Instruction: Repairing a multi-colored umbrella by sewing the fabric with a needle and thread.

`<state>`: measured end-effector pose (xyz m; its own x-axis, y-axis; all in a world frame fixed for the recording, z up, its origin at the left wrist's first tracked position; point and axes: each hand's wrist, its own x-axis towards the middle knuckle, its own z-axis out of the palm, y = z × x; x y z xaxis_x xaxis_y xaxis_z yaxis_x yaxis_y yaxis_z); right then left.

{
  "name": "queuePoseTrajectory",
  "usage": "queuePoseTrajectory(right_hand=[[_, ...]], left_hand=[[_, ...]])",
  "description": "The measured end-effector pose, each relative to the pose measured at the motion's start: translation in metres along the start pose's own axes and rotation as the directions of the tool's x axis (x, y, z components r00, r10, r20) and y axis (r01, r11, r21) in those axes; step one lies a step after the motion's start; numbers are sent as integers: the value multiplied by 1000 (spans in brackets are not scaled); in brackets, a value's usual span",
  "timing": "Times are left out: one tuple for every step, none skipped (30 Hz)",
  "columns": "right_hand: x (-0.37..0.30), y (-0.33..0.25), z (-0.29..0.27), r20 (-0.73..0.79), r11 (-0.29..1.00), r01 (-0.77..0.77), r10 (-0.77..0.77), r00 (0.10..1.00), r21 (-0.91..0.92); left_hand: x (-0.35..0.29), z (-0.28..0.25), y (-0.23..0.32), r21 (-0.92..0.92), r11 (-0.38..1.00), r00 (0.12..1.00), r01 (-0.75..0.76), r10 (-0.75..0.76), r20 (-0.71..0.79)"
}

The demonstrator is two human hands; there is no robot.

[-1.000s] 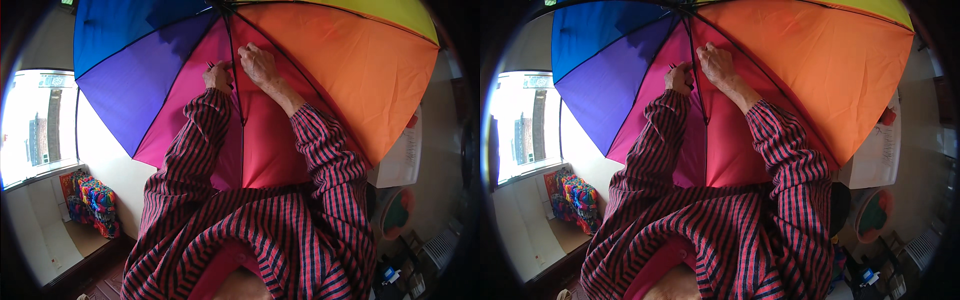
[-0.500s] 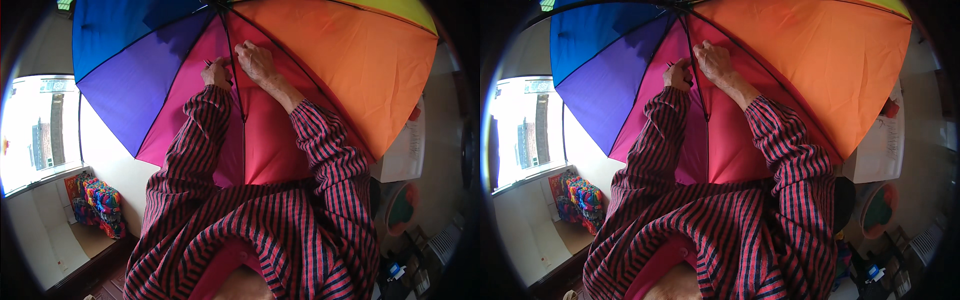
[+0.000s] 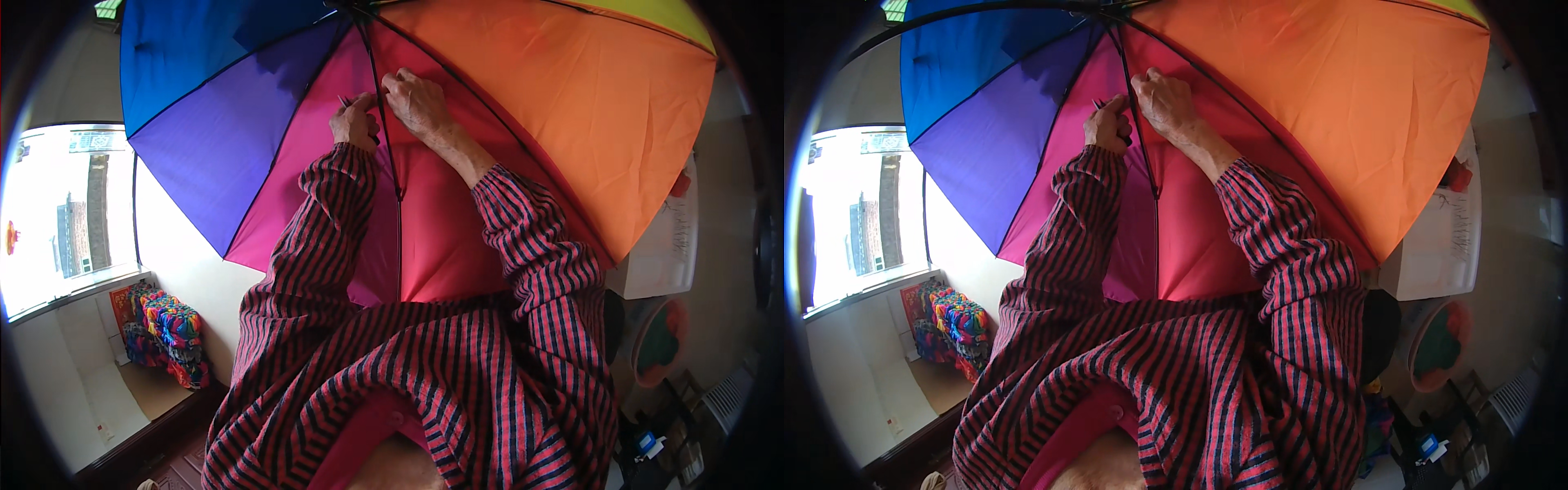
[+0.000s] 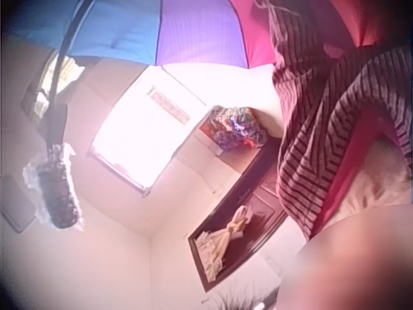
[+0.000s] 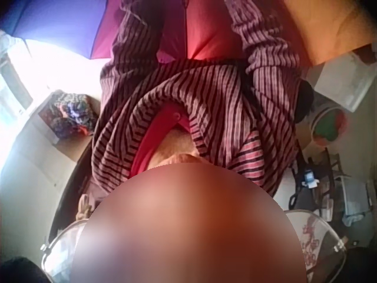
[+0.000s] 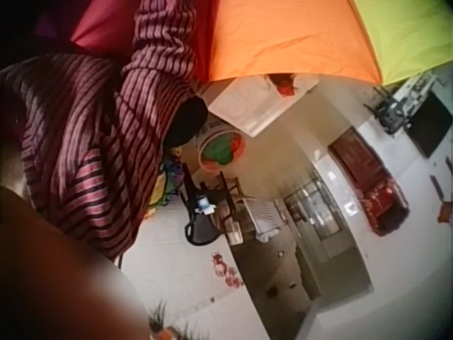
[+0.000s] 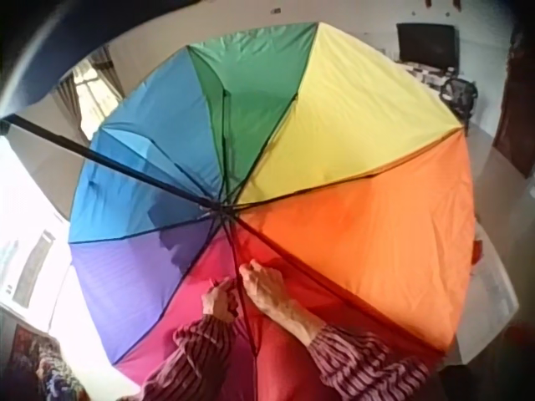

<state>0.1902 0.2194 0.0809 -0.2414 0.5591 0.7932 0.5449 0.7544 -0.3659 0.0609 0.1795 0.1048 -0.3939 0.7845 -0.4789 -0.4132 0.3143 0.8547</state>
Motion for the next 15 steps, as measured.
queuePoseTrajectory(right_hand=[[1,-2,0,37,1000,-23,24,999,-14],[1,-3,-1,73,999,-46,48,996,-29],[3,-4,-2,109,997,-68,72,991,-46],[4,-1,-5,109,997,-64,69,992,-49],[7,4,-9,155,996,-56,66,986,-70],[12,6,-15,203,995,-46,63,977,-88],[15,8,-22,251,994,-35,61,966,-107],[18,13,-32,254,993,-31,59,965,-111],[31,4,-46,362,895,-404,319,876,189],[40,-3,-52,540,580,-712,480,691,395],[41,-3,-55,540,587,-710,479,692,390],[42,-3,-57,477,620,-686,503,721,382],[44,-3,-59,413,652,-661,521,747,372],[43,-3,-59,346,682,-638,538,769,358],[42,-3,-59,278,711,-614,548,789,343]], left_hand=[[0,0,1,15,1000,1000,-8,8,8],[0,0,2,30,999,1000,-15,15,16],[-1,-1,2,25,1000,1000,-18,18,12],[-5,1,3,49,998,999,-33,32,21],[-8,3,4,73,996,999,-46,44,30],[-9,3,2,96,994,998,-60,57,36],[-9,3,-1,90,994,998,-59,56,36],[-9,5,-6,161,971,984,-176,170,51],[-6,-3,-11,230,928,956,-292,288,52],[-2,-12,-15,299,867,915,-399,400,61],[0,-11,-20,291,869,914,-400,400,61],[3,-10,-25,345,790,853,-507,516,74],[7,-10,-29,397,693,778,-601,622,92],[8,-8,-31,445,584,691,-679,713,119],[8,-8,-31,441,588,692,-678,713,114]])
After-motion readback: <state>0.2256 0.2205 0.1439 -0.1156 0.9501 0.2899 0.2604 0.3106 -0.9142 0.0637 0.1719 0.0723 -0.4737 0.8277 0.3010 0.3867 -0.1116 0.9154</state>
